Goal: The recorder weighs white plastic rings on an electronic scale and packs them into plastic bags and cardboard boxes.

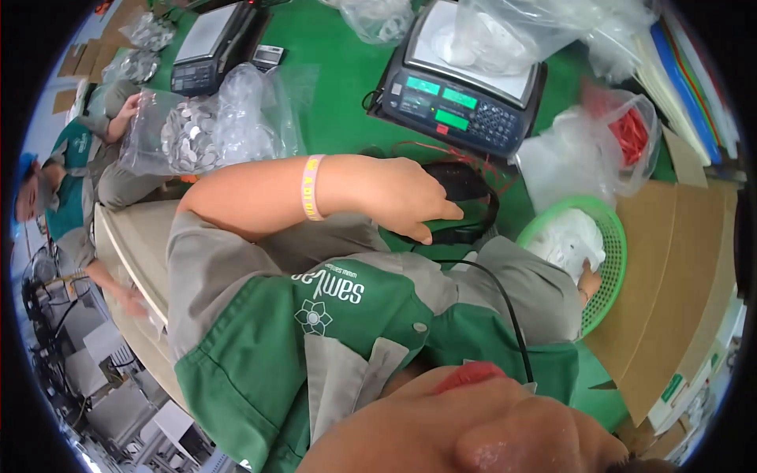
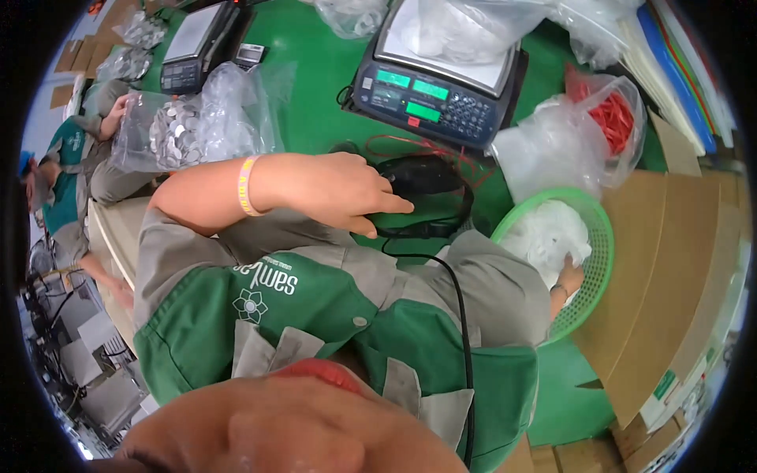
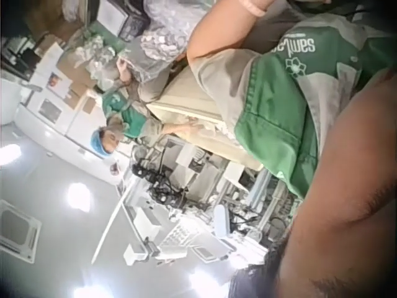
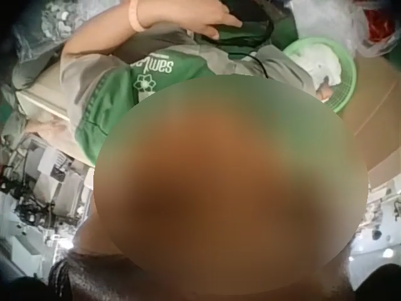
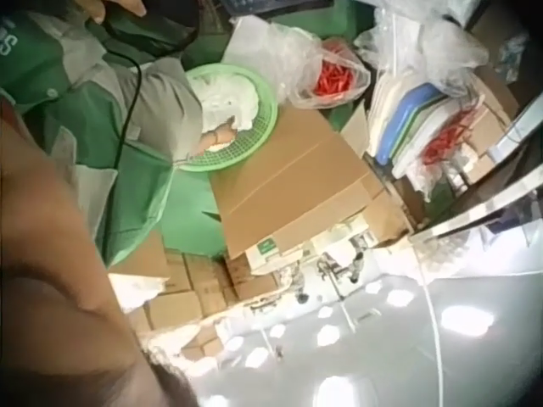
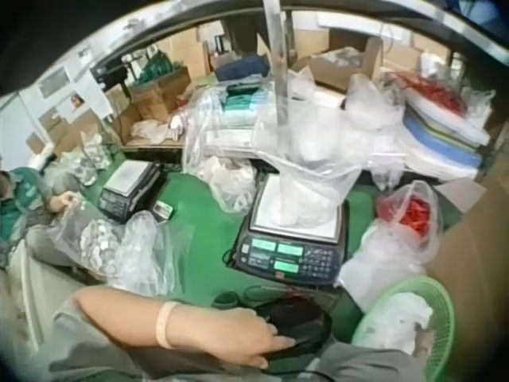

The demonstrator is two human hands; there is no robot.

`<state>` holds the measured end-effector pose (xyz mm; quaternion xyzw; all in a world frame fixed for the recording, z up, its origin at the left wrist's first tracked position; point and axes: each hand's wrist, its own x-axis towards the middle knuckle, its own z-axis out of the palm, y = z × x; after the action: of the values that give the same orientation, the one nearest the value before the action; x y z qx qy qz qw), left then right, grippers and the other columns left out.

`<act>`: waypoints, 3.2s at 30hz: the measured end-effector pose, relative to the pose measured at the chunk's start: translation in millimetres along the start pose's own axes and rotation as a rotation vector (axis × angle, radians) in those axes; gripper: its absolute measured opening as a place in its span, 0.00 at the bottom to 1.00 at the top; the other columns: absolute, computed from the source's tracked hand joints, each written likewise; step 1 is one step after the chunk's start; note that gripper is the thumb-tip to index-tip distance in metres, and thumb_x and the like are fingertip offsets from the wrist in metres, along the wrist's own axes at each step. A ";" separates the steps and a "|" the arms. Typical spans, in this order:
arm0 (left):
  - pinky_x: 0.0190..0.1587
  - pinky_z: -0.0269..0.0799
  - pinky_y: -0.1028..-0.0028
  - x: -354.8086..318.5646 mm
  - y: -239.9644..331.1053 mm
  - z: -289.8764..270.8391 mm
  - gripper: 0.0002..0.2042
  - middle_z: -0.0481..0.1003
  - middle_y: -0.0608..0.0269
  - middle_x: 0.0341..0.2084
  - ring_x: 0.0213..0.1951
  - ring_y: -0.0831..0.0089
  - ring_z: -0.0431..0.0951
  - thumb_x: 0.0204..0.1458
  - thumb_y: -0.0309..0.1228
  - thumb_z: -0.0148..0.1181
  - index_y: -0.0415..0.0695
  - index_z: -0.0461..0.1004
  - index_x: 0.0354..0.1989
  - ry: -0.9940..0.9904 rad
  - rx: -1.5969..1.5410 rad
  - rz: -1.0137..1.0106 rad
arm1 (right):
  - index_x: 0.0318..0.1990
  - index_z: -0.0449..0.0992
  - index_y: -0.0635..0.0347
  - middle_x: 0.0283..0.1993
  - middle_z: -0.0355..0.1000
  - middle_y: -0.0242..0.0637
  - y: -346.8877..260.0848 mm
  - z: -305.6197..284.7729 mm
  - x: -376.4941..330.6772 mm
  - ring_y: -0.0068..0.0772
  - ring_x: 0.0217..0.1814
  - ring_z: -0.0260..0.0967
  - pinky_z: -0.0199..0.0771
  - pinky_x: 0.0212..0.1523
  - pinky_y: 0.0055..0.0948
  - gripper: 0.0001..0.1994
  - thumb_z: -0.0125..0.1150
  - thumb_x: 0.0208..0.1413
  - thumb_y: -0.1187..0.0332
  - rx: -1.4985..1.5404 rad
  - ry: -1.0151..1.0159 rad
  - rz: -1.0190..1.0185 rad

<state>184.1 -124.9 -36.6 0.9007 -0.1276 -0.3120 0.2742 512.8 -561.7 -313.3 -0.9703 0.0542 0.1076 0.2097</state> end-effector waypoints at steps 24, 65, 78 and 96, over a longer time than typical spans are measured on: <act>0.36 0.65 0.67 -27.1 11.3 6.0 0.25 0.71 0.56 0.32 0.35 0.61 0.72 0.42 0.34 0.57 0.41 0.62 0.51 0.111 0.010 0.173 | 0.28 0.73 0.64 0.18 0.63 0.27 -167.2 -129.9 -66.3 0.16 0.18 0.57 0.59 0.19 0.20 0.11 0.55 0.51 0.64 0.265 -0.037 -0.447; 0.35 0.65 0.68 -35.0 8.2 9.5 0.25 0.71 0.58 0.30 0.33 0.63 0.72 0.42 0.36 0.57 0.41 0.64 0.50 0.117 0.005 0.198 | 0.38 0.72 0.59 0.20 0.61 0.20 -292.7 -100.0 -75.8 0.08 0.13 0.46 0.44 0.12 0.12 0.09 0.56 0.52 0.65 0.659 -0.421 -0.460; 0.34 0.65 0.67 -16.6 7.2 6.7 0.25 0.72 0.58 0.30 0.33 0.62 0.72 0.42 0.36 0.57 0.42 0.64 0.50 0.057 0.028 0.179 | 0.38 0.74 0.56 0.22 0.59 0.17 -300.8 -83.2 -116.6 0.07 0.17 0.47 0.45 0.17 0.11 0.10 0.53 0.53 0.63 0.441 -0.487 -0.591; 0.34 0.64 0.69 -31.7 5.0 5.8 0.25 0.70 0.59 0.28 0.32 0.64 0.72 0.42 0.37 0.58 0.42 0.64 0.50 0.133 0.028 0.238 | 0.33 0.72 0.62 0.27 0.67 0.25 -325.7 -71.6 -119.5 0.12 0.28 0.58 0.59 0.28 0.15 0.06 0.54 0.49 0.71 0.213 -0.461 -0.813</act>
<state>155.6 -118.7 -21.9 0.9016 -0.2192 -0.2151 0.3046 459.0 -289.3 -93.2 -0.8370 -0.3668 0.2231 0.3394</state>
